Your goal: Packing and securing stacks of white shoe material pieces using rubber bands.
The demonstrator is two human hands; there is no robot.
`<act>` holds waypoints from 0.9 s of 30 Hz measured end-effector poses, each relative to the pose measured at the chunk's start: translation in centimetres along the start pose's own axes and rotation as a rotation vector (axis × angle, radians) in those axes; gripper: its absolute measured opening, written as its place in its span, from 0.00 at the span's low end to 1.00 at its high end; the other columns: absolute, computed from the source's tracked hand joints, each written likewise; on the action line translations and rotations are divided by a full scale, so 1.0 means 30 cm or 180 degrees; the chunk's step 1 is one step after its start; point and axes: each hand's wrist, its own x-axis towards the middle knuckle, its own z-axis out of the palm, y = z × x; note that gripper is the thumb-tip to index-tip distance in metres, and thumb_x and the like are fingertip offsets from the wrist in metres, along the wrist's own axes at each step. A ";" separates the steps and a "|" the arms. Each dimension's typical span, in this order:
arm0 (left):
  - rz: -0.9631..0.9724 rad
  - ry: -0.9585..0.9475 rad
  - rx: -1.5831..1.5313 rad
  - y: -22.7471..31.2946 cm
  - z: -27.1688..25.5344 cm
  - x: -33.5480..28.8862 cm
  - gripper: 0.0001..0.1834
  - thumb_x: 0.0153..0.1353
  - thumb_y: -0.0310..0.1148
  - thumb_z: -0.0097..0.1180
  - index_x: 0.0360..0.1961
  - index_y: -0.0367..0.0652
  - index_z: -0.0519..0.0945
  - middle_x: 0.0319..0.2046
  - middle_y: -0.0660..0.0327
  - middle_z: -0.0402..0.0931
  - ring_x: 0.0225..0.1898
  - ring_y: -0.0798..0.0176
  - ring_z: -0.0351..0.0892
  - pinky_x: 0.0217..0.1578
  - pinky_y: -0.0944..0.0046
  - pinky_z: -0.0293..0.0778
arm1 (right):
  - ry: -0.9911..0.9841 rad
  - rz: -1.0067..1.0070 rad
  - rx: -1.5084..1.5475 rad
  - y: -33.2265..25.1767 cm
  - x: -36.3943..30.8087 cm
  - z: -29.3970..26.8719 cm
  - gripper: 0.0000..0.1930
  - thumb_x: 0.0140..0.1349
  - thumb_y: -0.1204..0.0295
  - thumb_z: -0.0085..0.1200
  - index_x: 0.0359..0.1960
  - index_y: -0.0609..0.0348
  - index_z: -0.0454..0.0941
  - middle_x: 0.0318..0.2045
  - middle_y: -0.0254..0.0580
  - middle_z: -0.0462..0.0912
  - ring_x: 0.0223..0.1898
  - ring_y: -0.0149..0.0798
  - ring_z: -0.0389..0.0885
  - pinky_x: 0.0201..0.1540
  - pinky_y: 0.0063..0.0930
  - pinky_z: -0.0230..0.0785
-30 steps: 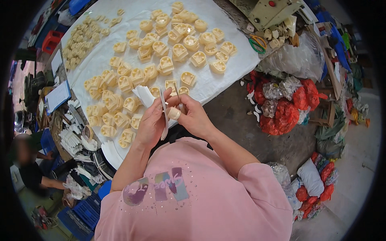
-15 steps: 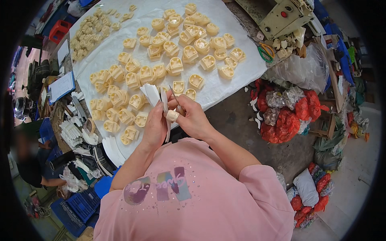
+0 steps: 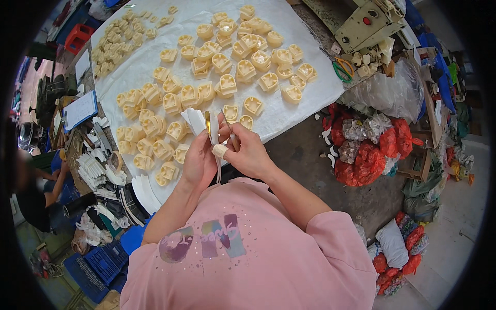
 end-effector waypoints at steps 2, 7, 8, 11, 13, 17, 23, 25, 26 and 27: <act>-0.0041 0.0032 -0.0070 -0.005 -0.002 0.001 0.26 0.64 0.37 0.26 0.61 0.33 0.56 0.52 0.56 0.65 0.55 0.61 0.63 0.59 0.60 0.55 | -0.0005 -0.0015 -0.0008 0.010 0.002 0.002 0.16 0.49 0.74 0.58 0.40 0.62 0.71 0.27 0.32 0.76 0.19 0.20 0.61 0.23 0.17 0.60; 0.0303 0.0168 0.0603 -0.028 -0.030 0.002 0.24 0.64 0.35 0.31 0.57 0.30 0.62 0.46 0.54 0.69 0.47 0.64 0.70 0.50 0.64 0.65 | 0.0022 0.0029 0.0034 0.007 0.000 0.009 0.16 0.48 0.75 0.57 0.40 0.62 0.71 0.26 0.33 0.76 0.19 0.21 0.61 0.22 0.18 0.59; 0.0304 0.0175 0.0601 -0.032 -0.042 0.004 0.24 0.64 0.35 0.31 0.57 0.30 0.62 0.46 0.54 0.69 0.47 0.64 0.70 0.50 0.64 0.65 | 0.0061 0.0075 -0.0077 0.005 0.000 0.011 0.16 0.48 0.76 0.56 0.41 0.62 0.71 0.25 0.32 0.75 0.19 0.21 0.61 0.23 0.19 0.59; 0.0340 0.0335 0.0906 -0.053 -0.079 0.011 0.21 0.64 0.31 0.34 0.54 0.30 0.65 0.43 0.54 0.72 0.42 0.67 0.73 0.45 0.67 0.70 | 0.0194 -0.0006 -0.0204 0.050 0.007 0.017 0.16 0.48 0.76 0.55 0.41 0.61 0.71 0.26 0.33 0.74 0.21 0.24 0.63 0.26 0.20 0.61; 0.0238 0.0506 0.0943 -0.062 -0.095 0.015 0.19 0.64 0.29 0.35 0.54 0.30 0.65 0.43 0.54 0.73 0.42 0.67 0.73 0.43 0.66 0.71 | 0.0284 -0.0130 -0.0219 0.062 0.013 0.023 0.16 0.48 0.76 0.55 0.41 0.61 0.71 0.29 0.34 0.73 0.23 0.25 0.65 0.28 0.21 0.63; 0.0285 0.0426 0.0614 -0.043 -0.095 0.017 0.19 0.65 0.28 0.37 0.55 0.32 0.64 0.42 0.55 0.73 0.42 0.67 0.74 0.43 0.67 0.73 | 0.0286 -0.0755 -0.0199 0.070 0.034 0.017 0.14 0.49 0.75 0.55 0.39 0.62 0.72 0.38 0.38 0.69 0.34 0.32 0.68 0.37 0.24 0.65; 0.0188 0.0654 -0.0142 -0.018 -0.057 0.014 0.18 0.67 0.33 0.39 0.54 0.35 0.67 0.41 0.60 0.72 0.40 0.72 0.72 0.42 0.69 0.71 | 0.0052 -0.0584 0.0000 0.080 0.039 0.023 0.10 0.52 0.72 0.54 0.34 0.62 0.70 0.32 0.36 0.70 0.31 0.30 0.68 0.34 0.22 0.64; 0.0493 0.0597 -0.0200 -0.004 -0.066 0.017 0.17 0.67 0.31 0.38 0.53 0.38 0.69 0.40 0.60 0.71 0.42 0.70 0.70 0.44 0.68 0.68 | 0.0194 -0.0331 -0.0002 0.084 0.045 0.006 0.10 0.54 0.70 0.54 0.33 0.62 0.70 0.28 0.33 0.71 0.28 0.26 0.67 0.31 0.21 0.63; 0.0498 0.0617 -0.0207 0.009 -0.094 0.023 0.17 0.67 0.31 0.38 0.53 0.38 0.69 0.40 0.60 0.71 0.42 0.70 0.70 0.44 0.68 0.68 | 0.0393 -0.0332 -0.0052 0.078 0.061 -0.009 0.10 0.55 0.69 0.54 0.33 0.62 0.70 0.26 0.32 0.71 0.27 0.24 0.67 0.30 0.20 0.62; 0.1200 0.0787 0.1302 0.029 -0.141 0.031 0.16 0.66 0.29 0.39 0.52 0.41 0.71 0.39 0.60 0.69 0.41 0.69 0.69 0.44 0.67 0.67 | 0.0666 -0.0066 0.0037 0.059 0.070 -0.037 0.10 0.57 0.69 0.54 0.34 0.62 0.71 0.26 0.31 0.72 0.27 0.22 0.67 0.29 0.19 0.62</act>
